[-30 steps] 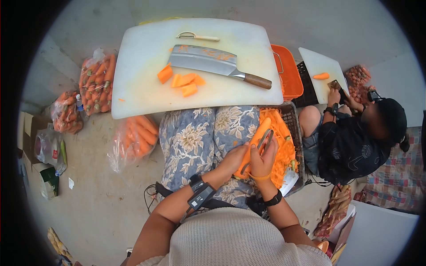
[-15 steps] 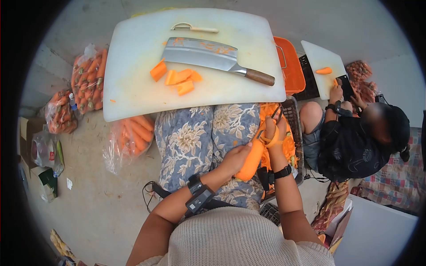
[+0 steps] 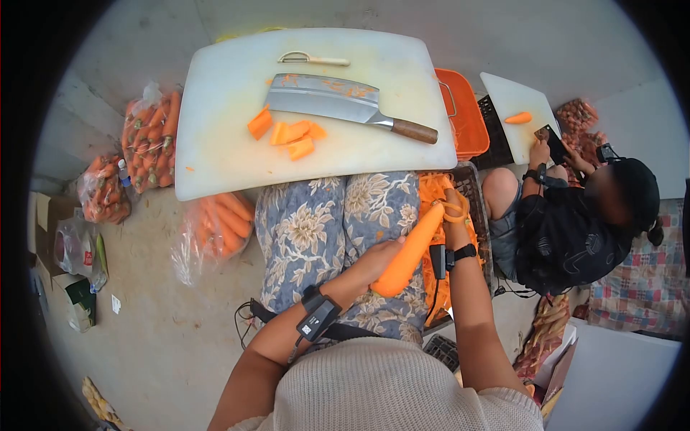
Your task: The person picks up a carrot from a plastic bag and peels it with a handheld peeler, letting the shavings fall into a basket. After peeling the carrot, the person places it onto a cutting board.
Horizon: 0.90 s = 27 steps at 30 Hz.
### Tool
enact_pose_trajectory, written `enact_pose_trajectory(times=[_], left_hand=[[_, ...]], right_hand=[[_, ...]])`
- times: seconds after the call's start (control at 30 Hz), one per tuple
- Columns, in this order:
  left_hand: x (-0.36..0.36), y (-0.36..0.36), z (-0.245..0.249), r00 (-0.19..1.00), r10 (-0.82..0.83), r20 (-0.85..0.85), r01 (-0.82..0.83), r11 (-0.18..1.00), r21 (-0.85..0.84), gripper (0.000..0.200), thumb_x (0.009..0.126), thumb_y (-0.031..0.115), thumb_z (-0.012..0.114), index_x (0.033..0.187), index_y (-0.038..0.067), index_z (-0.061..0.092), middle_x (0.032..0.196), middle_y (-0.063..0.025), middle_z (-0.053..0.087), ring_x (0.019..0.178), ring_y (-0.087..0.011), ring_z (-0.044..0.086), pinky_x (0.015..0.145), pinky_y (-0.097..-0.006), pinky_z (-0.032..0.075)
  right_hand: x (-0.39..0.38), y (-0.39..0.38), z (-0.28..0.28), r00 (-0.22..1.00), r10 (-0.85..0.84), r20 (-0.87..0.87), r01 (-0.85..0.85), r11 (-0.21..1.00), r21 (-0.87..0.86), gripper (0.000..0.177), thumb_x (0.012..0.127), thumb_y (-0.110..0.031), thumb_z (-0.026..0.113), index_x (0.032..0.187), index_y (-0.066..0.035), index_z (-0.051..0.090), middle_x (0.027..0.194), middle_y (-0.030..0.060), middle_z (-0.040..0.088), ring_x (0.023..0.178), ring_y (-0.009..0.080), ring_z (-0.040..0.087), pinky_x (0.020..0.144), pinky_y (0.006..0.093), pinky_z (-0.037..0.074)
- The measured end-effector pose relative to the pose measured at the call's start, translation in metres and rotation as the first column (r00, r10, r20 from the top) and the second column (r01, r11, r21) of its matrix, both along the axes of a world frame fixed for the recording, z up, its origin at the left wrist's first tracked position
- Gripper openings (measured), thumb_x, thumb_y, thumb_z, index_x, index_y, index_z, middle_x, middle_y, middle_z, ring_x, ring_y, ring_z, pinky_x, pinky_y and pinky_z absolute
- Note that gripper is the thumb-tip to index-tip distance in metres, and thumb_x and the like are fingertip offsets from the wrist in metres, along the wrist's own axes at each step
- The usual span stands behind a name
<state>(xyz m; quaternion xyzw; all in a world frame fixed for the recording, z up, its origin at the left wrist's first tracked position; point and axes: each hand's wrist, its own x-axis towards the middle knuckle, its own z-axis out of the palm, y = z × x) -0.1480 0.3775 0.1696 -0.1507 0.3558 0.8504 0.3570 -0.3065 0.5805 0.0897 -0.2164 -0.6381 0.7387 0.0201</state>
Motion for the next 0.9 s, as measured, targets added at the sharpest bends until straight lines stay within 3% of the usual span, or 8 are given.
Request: enact_pose_trajectory(times=[0.1, 0.17, 0.3, 0.4, 0.53, 0.6, 0.7, 0.9], left_hand=[[0.000, -0.007, -0.002, 0.999, -0.022, 0.030, 0.019, 0.993, 0.115, 0.047, 0.093, 0.043, 0.035, 0.111, 0.001, 0.047, 0.082, -0.0139, 0.061, 0.067, -0.0216, 0.063, 0.058, -0.0313, 0.053], [0.002, -0.008, -0.006, 0.997, 0.003, 0.077, -0.019, 0.977, 0.211, 0.047, 0.093, 0.044, 0.036, 0.113, 0.002, 0.047, 0.086, -0.0145, 0.061, 0.072, -0.0220, 0.063, 0.062, -0.0336, 0.053], [0.005, -0.007, -0.002, 0.968, 0.060, 0.242, -0.159, 0.896, 0.414, 0.049, 0.091, 0.045, 0.041, 0.118, 0.005, 0.045, 0.099, -0.0149, 0.058, 0.089, -0.0226, 0.060, 0.074, -0.0420, 0.052], [0.008, -0.004, -0.005, 0.979, 0.032, 0.199, -0.107, 0.918, 0.381, 0.049, 0.090, 0.046, 0.042, 0.121, 0.007, 0.044, 0.105, -0.0134, 0.057, 0.095, -0.0233, 0.058, 0.079, -0.0464, 0.049], [0.010, 0.011, -0.002, 0.972, 0.145, 0.185, -0.193, 0.942, 0.276, 0.048, 0.091, 0.043, 0.040, 0.121, 0.007, 0.043, 0.106, -0.0120, 0.056, 0.094, -0.0229, 0.058, 0.080, -0.0421, 0.049], [0.011, 0.018, 0.000, 0.963, 0.238, 0.127, -0.260, 0.946, 0.194, 0.045, 0.094, 0.040, 0.036, 0.122, 0.005, 0.043, 0.107, -0.0110, 0.056, 0.093, -0.0208, 0.059, 0.081, -0.0356, 0.050], [0.010, 0.013, 0.009, 0.972, 0.216, 0.088, -0.228, 0.959, 0.170, 0.044, 0.095, 0.037, 0.033, 0.121, 0.003, 0.043, 0.109, -0.0105, 0.056, 0.092, -0.0182, 0.059, 0.079, -0.0298, 0.049], [0.006, 0.022, -0.018, 0.961, 0.264, -0.080, -0.270, 0.960, -0.071, 0.043, 0.095, 0.037, 0.035, 0.116, 0.001, 0.046, 0.102, -0.0112, 0.058, 0.088, -0.0167, 0.060, 0.073, -0.0284, 0.050]], right_hand=[[0.029, 0.021, 0.010, 0.954, 0.176, 0.244, -0.145, 0.979, -0.141, 0.019, 0.081, -0.023, 0.055, 0.077, -0.004, 0.051, 0.068, 0.0061, 0.051, 0.051, 0.0159, 0.050, 0.050, 0.0286, 0.049], [0.058, 0.018, 0.017, 0.942, -0.039, 0.335, 0.084, 0.989, -0.123, 0.020, 0.081, -0.025, 0.055, 0.087, -0.006, 0.050, 0.083, 0.0072, 0.052, 0.060, 0.0142, 0.052, 0.052, 0.0285, 0.050], [0.091, 0.003, 0.044, 0.953, -0.007, 0.304, 0.061, 0.984, -0.166, 0.023, 0.080, -0.024, 0.056, 0.093, -0.007, 0.048, 0.093, 0.0077, 0.049, 0.068, 0.0135, 0.052, 0.053, 0.0270, 0.049], [0.121, -0.036, 0.097, 0.994, -0.007, 0.111, 0.010, 1.000, -0.028, 0.033, 0.081, -0.017, 0.055, 0.109, -0.004, 0.044, 0.103, 0.0072, 0.045, 0.103, 0.0183, 0.048, 0.083, 0.0365, 0.047], [0.145, -0.070, 0.110, 0.981, 0.111, -0.158, -0.103, 0.993, 0.059, 0.041, 0.077, -0.015, 0.060, 0.111, -0.001, 0.042, 0.100, 0.0075, 0.045, 0.088, 0.0183, 0.050, 0.076, 0.0278, 0.044], [0.150, -0.083, 0.109, 0.912, 0.252, -0.323, -0.128, 0.924, 0.360, 0.044, 0.077, -0.010, 0.059, 0.114, 0.002, 0.040, 0.105, 0.0112, 0.043, 0.098, 0.0217, 0.045, 0.080, 0.0304, 0.041], [0.144, -0.082, 0.086, 0.894, 0.369, -0.256, -0.137, 0.767, 0.627, 0.045, 0.077, -0.008, 0.058, 0.115, 0.005, 0.039, 0.109, 0.0141, 0.040, 0.100, 0.0246, 0.042, 0.086, 0.0327, 0.038], [0.126, -0.083, 0.085, 0.921, 0.311, -0.237, -0.080, 0.743, 0.665, 0.037, 0.076, -0.009, 0.059, 0.106, 0.005, 0.042, 0.107, 0.0149, 0.040, 0.098, 0.0267, 0.042, 0.088, 0.0355, 0.035]])
